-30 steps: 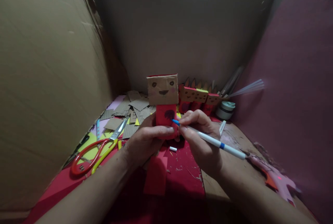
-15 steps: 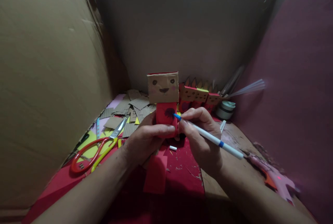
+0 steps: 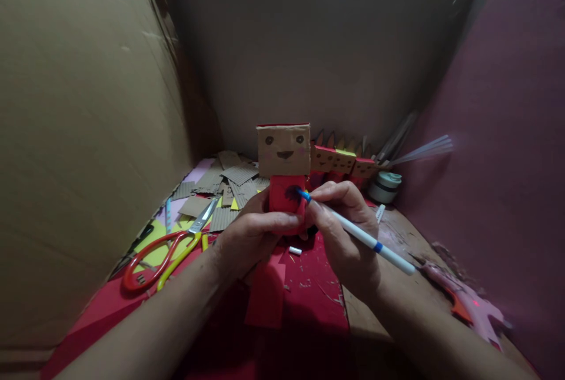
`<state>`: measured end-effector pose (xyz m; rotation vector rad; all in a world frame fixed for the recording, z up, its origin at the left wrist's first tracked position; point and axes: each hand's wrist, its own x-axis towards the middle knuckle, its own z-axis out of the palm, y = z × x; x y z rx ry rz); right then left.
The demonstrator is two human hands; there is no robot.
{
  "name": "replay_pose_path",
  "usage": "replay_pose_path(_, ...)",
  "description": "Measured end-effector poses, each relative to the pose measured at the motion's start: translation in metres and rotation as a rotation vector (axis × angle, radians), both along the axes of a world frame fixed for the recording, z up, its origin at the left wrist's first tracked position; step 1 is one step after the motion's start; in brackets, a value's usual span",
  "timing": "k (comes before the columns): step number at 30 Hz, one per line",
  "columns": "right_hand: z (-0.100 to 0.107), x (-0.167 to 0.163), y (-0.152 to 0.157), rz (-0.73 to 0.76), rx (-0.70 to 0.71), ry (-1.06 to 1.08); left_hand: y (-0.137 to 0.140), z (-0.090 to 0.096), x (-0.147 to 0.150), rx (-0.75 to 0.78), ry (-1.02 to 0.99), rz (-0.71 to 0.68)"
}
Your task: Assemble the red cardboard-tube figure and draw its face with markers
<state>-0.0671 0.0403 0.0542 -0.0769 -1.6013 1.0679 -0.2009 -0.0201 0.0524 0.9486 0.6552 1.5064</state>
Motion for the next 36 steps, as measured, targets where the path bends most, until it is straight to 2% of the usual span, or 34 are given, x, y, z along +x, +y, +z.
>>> replay_pose_path(5, 0.0008, -0.0003, -0.0010, 0.000, 0.001, -0.018, 0.0034, -0.0034, -0.0003, 0.016, -0.010, 0.001)
replay_pose_path(8, 0.0006, 0.0005, -0.0015, 0.059, -0.004, -0.028, 0.0047, -0.0042, -0.0011, 0.067, 0.004, 0.004)
replay_pose_path(11, -0.0003, 0.0009, -0.0009, 0.101, -0.011, -0.027, 0.0039, -0.0025, -0.0007, 0.054, -0.007, 0.002)
replay_pose_path(15, -0.0020, 0.0000, 0.0014, 0.077, -0.044, 0.016, 0.0018, -0.0009, -0.0010, -0.008, -0.004, -0.006)
replay_pose_path(20, -0.0030, -0.0006, 0.0034, 0.097, -0.074, 0.016, 0.0009, -0.0023, -0.0027, 0.000, 0.047, -0.005)
replay_pose_path(23, -0.0026, 0.0000, 0.0028, 0.097, -0.076, 0.007, 0.0006, -0.0028, -0.0031, 0.015, 0.052, 0.000)
replay_pose_path(28, -0.0014, 0.0022, 0.0006, 0.063, -0.056, -0.037, 0.0001, -0.0020, -0.0024, -0.043, 0.012, -0.042)
replay_pose_path(36, -0.0015, 0.0043, 0.0004, 0.096, -0.068, -0.074, 0.0016, -0.0030, -0.0021, 0.004, -0.002, -0.048)
